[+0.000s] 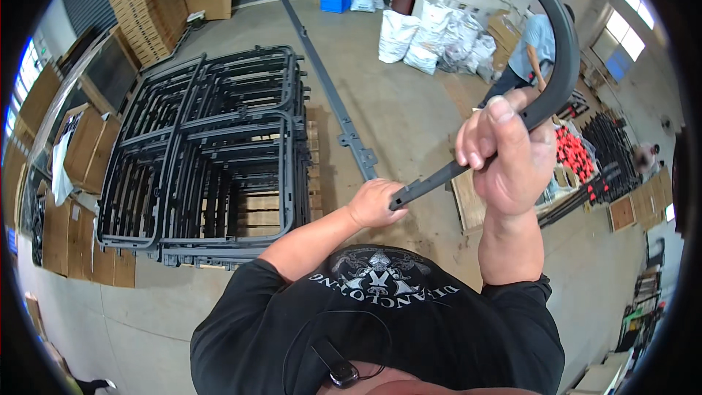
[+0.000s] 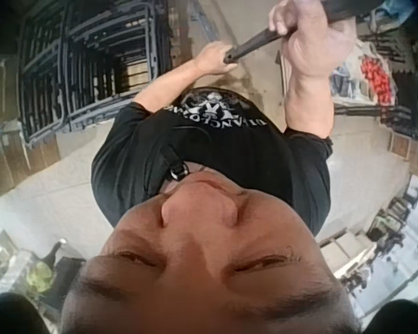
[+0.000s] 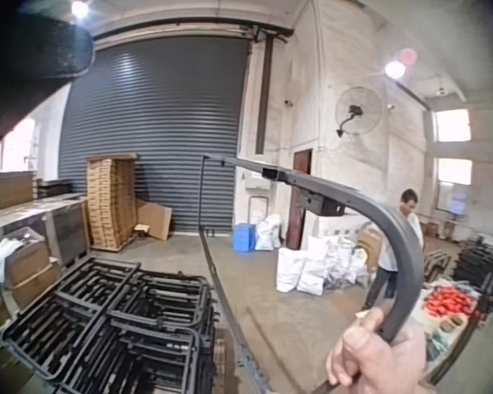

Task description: Assemble plastic components onto metal frames and stack them on pallets.

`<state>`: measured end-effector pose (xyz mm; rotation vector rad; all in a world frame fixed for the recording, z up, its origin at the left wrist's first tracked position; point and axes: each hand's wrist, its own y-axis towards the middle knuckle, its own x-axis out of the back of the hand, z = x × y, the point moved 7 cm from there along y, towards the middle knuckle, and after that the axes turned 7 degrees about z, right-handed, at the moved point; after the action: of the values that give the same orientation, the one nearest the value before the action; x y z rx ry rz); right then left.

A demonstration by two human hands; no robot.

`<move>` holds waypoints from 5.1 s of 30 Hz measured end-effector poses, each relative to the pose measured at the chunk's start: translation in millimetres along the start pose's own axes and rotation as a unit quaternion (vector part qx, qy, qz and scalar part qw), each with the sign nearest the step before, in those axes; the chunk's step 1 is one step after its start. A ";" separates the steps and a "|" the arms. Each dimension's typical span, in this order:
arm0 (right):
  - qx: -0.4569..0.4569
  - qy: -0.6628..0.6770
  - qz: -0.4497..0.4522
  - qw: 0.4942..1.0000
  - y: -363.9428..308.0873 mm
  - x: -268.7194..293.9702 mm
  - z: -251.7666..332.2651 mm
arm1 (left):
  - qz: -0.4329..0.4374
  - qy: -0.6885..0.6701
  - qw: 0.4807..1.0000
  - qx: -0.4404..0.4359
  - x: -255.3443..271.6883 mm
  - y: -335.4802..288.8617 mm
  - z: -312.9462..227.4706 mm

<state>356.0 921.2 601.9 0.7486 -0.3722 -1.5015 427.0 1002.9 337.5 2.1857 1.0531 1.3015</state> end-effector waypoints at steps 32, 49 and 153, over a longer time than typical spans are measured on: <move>-0.545 -0.346 -0.127 0.753 -57.2 551.6 -156.7 | -0.037 -0.322 0.727 0.605 -149.9 -309.2 151.9; -0.583 -0.354 -0.056 0.729 5.4 697.1 -202.8 | 0.164 0.006 0.527 0.834 -147.1 -411.8 177.8; -0.431 0.021 0.154 0.889 -98.1 -186.6 -404.9 | -0.581 -0.491 0.561 0.326 343.4 -237.4 158.7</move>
<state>532.2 1198.4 284.9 0.0001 0.2177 -1.1717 567.2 1425.6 303.3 1.3477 1.9024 -0.9436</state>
